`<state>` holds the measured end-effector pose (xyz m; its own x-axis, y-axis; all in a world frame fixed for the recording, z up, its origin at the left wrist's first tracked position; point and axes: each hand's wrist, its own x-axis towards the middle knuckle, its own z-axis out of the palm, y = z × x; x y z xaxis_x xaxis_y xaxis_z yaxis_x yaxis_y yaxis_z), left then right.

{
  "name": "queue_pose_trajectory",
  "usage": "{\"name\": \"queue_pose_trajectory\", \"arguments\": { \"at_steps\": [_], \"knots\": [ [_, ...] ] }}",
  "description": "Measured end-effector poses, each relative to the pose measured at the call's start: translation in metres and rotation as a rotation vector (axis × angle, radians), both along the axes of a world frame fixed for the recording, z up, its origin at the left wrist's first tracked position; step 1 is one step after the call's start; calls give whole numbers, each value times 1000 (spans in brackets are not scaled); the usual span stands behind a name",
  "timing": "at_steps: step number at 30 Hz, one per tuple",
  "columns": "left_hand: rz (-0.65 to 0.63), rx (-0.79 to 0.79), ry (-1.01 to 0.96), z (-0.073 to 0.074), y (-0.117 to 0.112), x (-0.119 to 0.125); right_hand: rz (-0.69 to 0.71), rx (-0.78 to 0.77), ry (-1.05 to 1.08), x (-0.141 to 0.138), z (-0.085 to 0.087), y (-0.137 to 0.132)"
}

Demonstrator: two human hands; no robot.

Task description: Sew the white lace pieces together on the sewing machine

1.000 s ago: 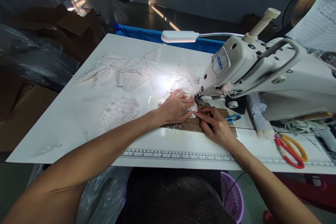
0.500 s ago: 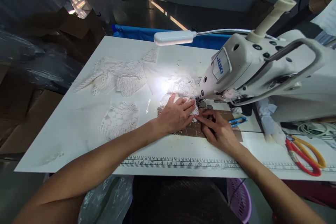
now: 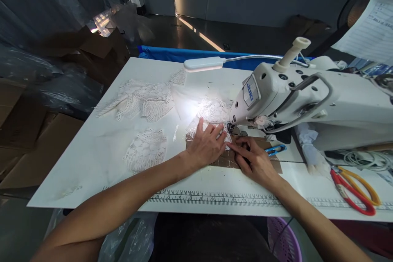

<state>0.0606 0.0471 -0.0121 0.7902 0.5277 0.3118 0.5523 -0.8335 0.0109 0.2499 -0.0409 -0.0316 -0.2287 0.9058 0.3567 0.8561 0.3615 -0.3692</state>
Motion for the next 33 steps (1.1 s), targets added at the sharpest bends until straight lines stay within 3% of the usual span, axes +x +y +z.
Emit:
{"name": "queue_pose_trajectory", "arguments": {
  "at_steps": [14, 33],
  "knots": [
    [14, 58, -123, -15, 3, 1, 4, -23, -18, 1, 2, 1],
    [49, 88, -101, -12, 0, 1, 8, -9, 10, 0, -2, 1]
  ]
}}
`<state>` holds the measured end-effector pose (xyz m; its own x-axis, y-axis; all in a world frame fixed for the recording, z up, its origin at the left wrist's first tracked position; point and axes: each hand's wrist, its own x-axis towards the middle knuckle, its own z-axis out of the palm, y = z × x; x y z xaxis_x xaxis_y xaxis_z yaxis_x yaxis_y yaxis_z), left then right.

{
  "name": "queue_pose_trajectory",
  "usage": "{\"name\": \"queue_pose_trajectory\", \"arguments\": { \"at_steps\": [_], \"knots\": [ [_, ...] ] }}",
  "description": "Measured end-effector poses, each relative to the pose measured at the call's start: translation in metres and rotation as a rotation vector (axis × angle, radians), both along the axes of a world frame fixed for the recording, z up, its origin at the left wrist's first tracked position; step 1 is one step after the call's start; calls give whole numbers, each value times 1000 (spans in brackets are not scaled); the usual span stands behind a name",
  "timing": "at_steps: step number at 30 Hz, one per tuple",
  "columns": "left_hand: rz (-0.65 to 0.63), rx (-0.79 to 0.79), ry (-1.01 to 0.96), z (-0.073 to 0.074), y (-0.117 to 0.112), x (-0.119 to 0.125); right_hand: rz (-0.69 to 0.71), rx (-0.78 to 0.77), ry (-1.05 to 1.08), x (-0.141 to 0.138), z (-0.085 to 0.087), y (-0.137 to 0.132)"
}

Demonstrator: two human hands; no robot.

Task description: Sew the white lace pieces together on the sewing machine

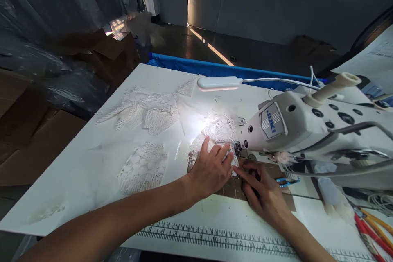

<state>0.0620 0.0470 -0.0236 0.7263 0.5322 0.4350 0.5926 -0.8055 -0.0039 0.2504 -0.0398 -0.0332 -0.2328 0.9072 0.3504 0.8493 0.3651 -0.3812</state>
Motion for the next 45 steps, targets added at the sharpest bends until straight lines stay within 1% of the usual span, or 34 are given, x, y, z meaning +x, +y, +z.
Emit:
{"name": "queue_pose_trajectory", "arguments": {
  "at_steps": [2, 5, 7, 9, 11, 13, 15, 17, 20, 24, 28, 31, 33, 36, 38, 41, 45],
  "knots": [
    [1, 23, 39, 3, 0, 0, -3, -9, -3, 0, 1, 0],
    [-48, 13, 86, 16, 7, 1, -9, -12, -4, 0, 2, -1],
    [-99, -9, 113, 25, 19, 2, -5, -13, -12, 0, 2, -1],
    [-151, -10, 175, 32, 37, 5, 6, -9, -34, 1, 3, 0],
    [-185, 0, 251, 33, 58, 9, 14, -3, -59, 1, 3, 0],
    [-187, 4, 292, 29, 75, 13, 14, -4, -74, 1, 3, 0],
    [-173, -7, 302, 24, 86, 16, 13, -11, -75, 0, 3, 0],
    [-163, -21, 302, 20, 90, 17, 16, -12, -70, 0, 2, -1],
    [-148, -26, 299, 17, 88, 18, 17, -6, -66, 1, 2, -1],
    [-144, -46, 294, 19, 87, 17, 27, 9, -71, 2, 2, 0],
    [-140, -53, 196, 24, 84, 10, 28, 13, -52, 2, 2, 1],
    [-139, -72, 112, 29, 67, -2, 20, 4, -33, 1, 1, 1],
    [-188, -93, 71, 29, 51, -9, 12, 4, -27, 1, 1, 1],
    [-266, -126, 33, 24, 26, -12, -3, 11, -27, 1, 0, 0],
    [-279, -138, 26, 18, 15, -10, -5, 14, -27, 1, 0, 0],
    [-257, -109, 56, 10, 8, -4, -2, 18, -25, 1, 1, 0],
    [-212, -68, 92, 7, 8, -1, -3, 24, -25, 1, 0, 0]
  ]
}}
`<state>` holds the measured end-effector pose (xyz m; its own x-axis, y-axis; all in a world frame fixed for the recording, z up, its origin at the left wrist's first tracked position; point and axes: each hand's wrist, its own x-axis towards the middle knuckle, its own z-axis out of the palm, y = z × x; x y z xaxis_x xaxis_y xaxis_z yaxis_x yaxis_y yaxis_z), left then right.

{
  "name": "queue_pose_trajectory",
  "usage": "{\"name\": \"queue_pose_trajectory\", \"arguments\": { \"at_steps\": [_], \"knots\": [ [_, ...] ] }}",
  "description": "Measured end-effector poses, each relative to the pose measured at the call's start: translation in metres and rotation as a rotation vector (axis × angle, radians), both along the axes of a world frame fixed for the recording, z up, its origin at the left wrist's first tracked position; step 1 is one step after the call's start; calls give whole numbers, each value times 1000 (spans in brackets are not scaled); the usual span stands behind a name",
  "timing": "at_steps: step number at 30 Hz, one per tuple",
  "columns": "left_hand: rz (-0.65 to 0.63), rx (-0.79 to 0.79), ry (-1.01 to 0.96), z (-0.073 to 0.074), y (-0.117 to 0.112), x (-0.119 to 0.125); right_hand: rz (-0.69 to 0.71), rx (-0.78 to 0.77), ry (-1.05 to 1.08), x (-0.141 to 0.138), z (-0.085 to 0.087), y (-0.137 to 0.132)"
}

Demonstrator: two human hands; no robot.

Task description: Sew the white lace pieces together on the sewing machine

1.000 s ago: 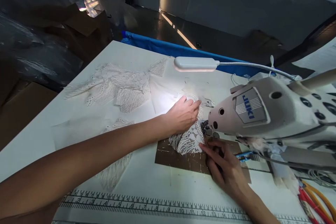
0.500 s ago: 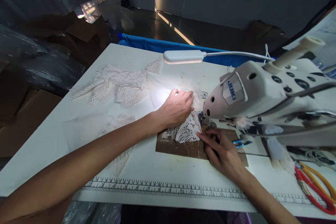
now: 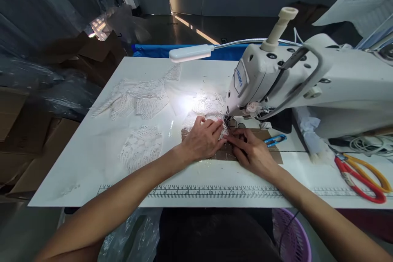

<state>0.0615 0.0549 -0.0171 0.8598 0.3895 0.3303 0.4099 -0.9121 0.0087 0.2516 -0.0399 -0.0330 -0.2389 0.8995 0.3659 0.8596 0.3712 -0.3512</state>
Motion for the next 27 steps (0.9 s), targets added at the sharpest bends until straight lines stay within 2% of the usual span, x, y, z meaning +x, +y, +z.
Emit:
{"name": "queue_pose_trajectory", "arguments": {
  "at_steps": [11, 18, 27],
  "knots": [
    [-20, -52, -97, -5, 2, -3, -16, -13, -22, 0, -1, -1],
    [-68, -140, -72, -1, 7, -5, -11, -6, -7, 0, 1, 0],
    [-79, -135, -29, 2, 9, -6, -18, -11, -4, 0, 1, 0]
  ]
}}
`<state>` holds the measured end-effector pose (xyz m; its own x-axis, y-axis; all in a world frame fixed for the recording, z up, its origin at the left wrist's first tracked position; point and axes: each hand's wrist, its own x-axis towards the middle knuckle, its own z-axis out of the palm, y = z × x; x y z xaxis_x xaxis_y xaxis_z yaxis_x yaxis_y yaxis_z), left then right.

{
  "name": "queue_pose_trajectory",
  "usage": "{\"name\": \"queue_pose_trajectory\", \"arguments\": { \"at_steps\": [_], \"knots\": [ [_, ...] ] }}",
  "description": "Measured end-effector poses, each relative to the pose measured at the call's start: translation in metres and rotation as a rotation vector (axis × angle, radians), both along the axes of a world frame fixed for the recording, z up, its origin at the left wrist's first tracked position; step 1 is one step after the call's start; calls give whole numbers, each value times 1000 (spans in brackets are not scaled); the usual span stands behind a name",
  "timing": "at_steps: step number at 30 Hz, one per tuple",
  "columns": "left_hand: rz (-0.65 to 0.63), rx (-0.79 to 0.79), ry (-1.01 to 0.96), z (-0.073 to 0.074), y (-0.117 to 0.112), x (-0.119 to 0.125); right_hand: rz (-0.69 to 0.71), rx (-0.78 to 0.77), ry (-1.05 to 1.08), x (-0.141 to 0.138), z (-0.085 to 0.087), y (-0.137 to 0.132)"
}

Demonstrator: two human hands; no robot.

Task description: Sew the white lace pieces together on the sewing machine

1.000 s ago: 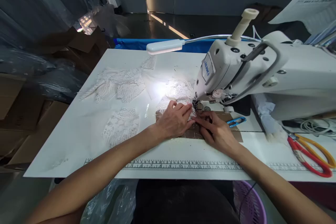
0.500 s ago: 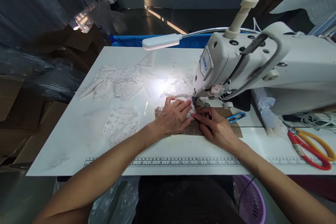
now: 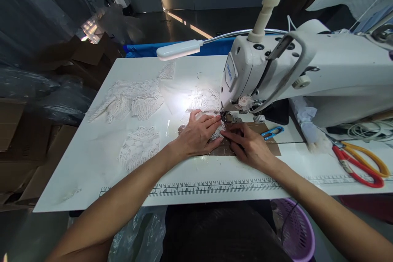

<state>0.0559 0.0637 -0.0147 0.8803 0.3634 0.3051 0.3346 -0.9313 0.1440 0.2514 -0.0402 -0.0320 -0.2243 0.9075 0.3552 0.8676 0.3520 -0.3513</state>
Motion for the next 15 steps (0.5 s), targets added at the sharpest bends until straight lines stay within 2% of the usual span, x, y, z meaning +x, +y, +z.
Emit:
{"name": "queue_pose_trajectory", "arguments": {
  "at_steps": [15],
  "knots": [
    [26, 28, -16, -4, -2, 1, 4, 13, 20, -1, 0, -1]
  ]
}}
